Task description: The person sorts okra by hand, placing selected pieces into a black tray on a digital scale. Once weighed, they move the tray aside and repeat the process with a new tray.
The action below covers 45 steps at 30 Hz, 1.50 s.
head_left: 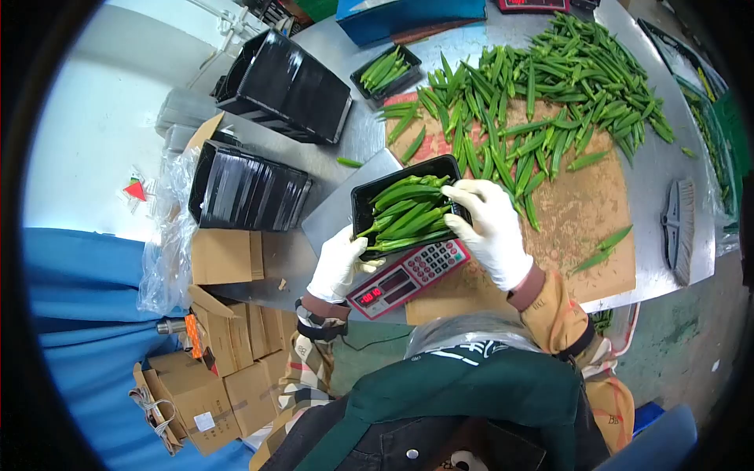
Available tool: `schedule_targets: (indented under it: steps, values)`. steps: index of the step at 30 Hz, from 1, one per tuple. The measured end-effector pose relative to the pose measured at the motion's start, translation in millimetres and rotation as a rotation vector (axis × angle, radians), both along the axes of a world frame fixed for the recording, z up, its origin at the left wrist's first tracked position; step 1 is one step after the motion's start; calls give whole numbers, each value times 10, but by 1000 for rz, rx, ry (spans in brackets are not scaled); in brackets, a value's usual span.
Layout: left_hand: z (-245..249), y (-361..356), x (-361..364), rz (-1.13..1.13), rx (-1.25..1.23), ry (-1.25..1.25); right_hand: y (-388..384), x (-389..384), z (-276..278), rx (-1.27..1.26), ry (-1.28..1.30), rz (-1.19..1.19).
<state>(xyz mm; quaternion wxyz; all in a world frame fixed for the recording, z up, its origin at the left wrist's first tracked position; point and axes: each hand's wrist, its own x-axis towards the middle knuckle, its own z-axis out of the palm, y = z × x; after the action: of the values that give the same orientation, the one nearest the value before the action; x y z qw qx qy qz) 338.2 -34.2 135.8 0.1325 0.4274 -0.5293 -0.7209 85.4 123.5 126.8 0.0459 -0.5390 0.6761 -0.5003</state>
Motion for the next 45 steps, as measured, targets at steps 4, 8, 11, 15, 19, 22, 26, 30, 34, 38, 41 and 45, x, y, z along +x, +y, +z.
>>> schedule_targets:
  steps: [4, 8, 11, 15, 19, 22, 26, 30, 34, 38, 41, 45]
  values:
    - [289, -484, -157, 1, 42, -9, 379, -295, -141, 49, -136, -145]
    - [398, -1299, -465, -5, 57, 136, 984, -509, -879, 189, -389, -261]
    - [223, -1944, -886, 103, 48, 239, 1376, -437, -1149, 361, -462, -366]
    - [-520, -2985, -1390, 46, -200, 217, 1613, -291, -1458, 434, -572, -421]
    - [-1213, -3651, -1979, 120, -74, 217, 1565, -341, -1465, 412, -623, -471]
    - [-1339, -3566, -2268, 234, 32, 221, 1518, -402, -1528, 385, -597, -505]
    - [-917, -3136, -2138, 211, 20, 134, 1412, -451, -1397, 398, -600, -495]
    - [-151, -2434, -1576, 167, -715, 5, 1336, -439, -1419, 413, -653, -442]
    - [938, -1719, -724, 310, -1531, -353, 1290, -429, -1350, 480, -411, -327]
    - [1060, -1970, 659, 487, -1862, -945, 1373, -376, -1421, 578, -353, -209]
    - [535, -2773, 2157, 335, -1425, -956, 1388, -330, -1357, 741, -422, -168]
    - [487, -3078, 2408, 422, -1165, -610, 1493, -279, -1276, 762, -511, -201]
